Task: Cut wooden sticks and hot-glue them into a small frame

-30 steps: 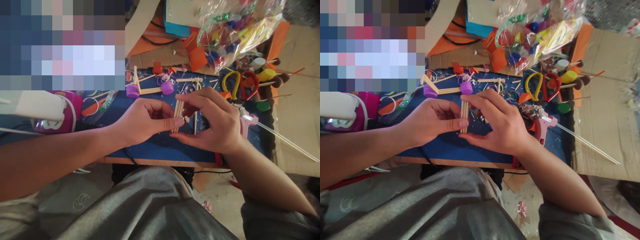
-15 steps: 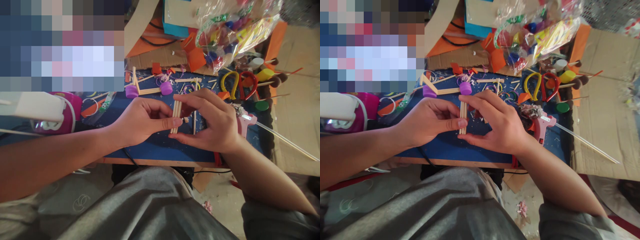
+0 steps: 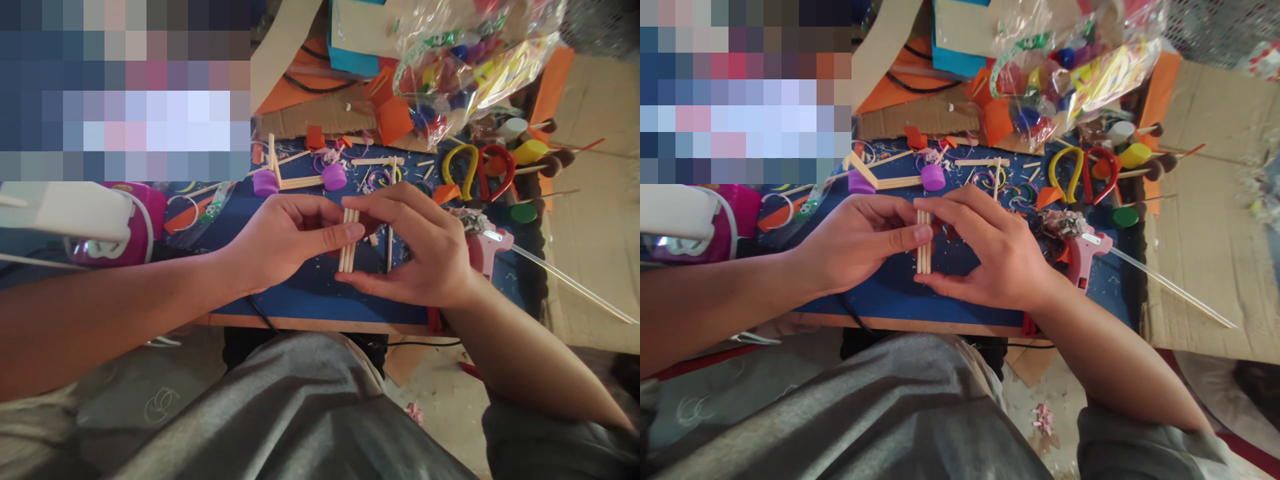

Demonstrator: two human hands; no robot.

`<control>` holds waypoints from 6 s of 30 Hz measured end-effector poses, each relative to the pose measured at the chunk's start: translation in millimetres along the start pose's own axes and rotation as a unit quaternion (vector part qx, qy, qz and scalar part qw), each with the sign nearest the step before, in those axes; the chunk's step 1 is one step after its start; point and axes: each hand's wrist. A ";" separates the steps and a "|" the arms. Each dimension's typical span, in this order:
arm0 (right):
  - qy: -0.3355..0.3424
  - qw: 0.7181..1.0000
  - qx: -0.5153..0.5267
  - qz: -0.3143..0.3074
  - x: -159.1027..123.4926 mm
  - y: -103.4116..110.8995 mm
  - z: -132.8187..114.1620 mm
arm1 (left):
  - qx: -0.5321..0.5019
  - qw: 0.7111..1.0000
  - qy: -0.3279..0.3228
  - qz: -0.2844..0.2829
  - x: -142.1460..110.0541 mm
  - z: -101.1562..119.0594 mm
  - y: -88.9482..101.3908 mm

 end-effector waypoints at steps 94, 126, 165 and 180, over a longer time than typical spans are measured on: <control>0.001 1.000 -0.008 -0.013 -0.7 3.4 2.0 | -0.041 0.995 0.079 -0.037 -0.7 5.3 1.3; -0.004 1.000 0.012 -0.013 -0.6 2.8 1.3 | -0.046 0.995 0.068 -0.048 -0.3 3.2 2.4; -0.033 0.999 0.024 0.011 -0.9 4.6 7.5 | 0.036 0.993 -0.099 -0.047 -9.6 0.0 2.0; -0.013 1.000 -0.010 0.010 0.1 4.3 6.9 | 0.016 0.994 -0.063 -0.085 -12.6 6.7 0.4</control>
Point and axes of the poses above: each hand's wrist, its own x-axis towards the middle knuckle, its own y-axis out of the back of the hand, z = x × y, and after that the axes turned 8 degrees about -y, right-handed
